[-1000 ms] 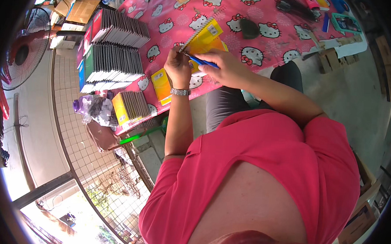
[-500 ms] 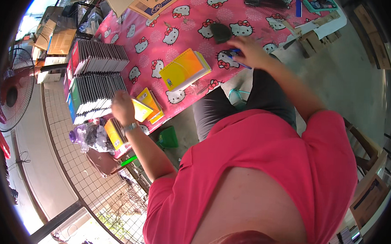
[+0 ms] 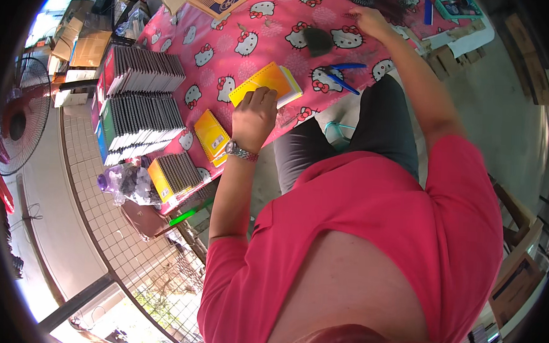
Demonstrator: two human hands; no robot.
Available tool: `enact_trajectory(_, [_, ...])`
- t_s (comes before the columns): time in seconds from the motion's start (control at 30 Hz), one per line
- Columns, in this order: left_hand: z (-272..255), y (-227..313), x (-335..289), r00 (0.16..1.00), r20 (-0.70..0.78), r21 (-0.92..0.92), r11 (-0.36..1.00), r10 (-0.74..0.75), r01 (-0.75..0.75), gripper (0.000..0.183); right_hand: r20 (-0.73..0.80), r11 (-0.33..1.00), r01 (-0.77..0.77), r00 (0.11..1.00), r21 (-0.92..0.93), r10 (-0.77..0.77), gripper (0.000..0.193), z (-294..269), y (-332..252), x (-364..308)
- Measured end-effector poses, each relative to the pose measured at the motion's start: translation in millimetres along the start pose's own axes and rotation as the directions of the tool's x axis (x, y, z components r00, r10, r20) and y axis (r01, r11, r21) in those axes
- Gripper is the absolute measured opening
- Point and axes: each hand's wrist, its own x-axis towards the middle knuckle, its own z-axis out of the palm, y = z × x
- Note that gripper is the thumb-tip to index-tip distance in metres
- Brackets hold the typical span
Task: The person assembles notebooks by threading metal coils through holes in paper stacks and using pliers to secure the ends.
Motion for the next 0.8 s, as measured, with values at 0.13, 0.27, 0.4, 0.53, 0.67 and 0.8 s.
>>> enact_trajectory(0.13, [-12.1,-15.8,-11.3,0.996,0.077,-0.169,0.984,-0.041,0.053,0.016,0.336,0.906,-0.353,0.904,0.234,0.266,0.033,-6.4,-58.0,-7.6])
enact_trajectory(0.27, [-17.0,-17.0,9.0,0.993,0.114,-0.221,0.973,-0.037,0.062,0.02,0.259,0.974,0.178,0.956,-0.137,-0.138,0.038,-14.9,-39.2,-12.2])
enact_trajectory(0.4, [18.7,-72.5,16.6,0.994,0.006,-0.298,0.949,-0.11,0.107,0.034,0.476,0.93,0.019,0.855,0.368,-0.205,0.044,-38.3,-164.1,-36.2])
enact_trajectory(0.53, [22.6,-96.9,54.2,0.698,0.694,-0.357,0.758,-0.176,0.546,0.055,0.473,0.922,0.186,0.814,0.338,-0.338,0.054,-1.0,-199.6,-65.2])
enact_trajectory(0.67, [26.8,-115.0,69.1,0.58,0.806,-0.362,0.68,-0.115,0.637,0.051,0.445,0.89,0.259,0.792,0.375,-0.418,0.053,31.0,-189.7,-57.8])
enact_trajectory(0.8, [31.7,-121.4,63.3,0.589,0.799,-0.404,0.621,-0.118,0.672,0.045,0.448,0.891,0.267,0.788,0.368,-0.421,0.053,40.8,-187.0,-60.3])
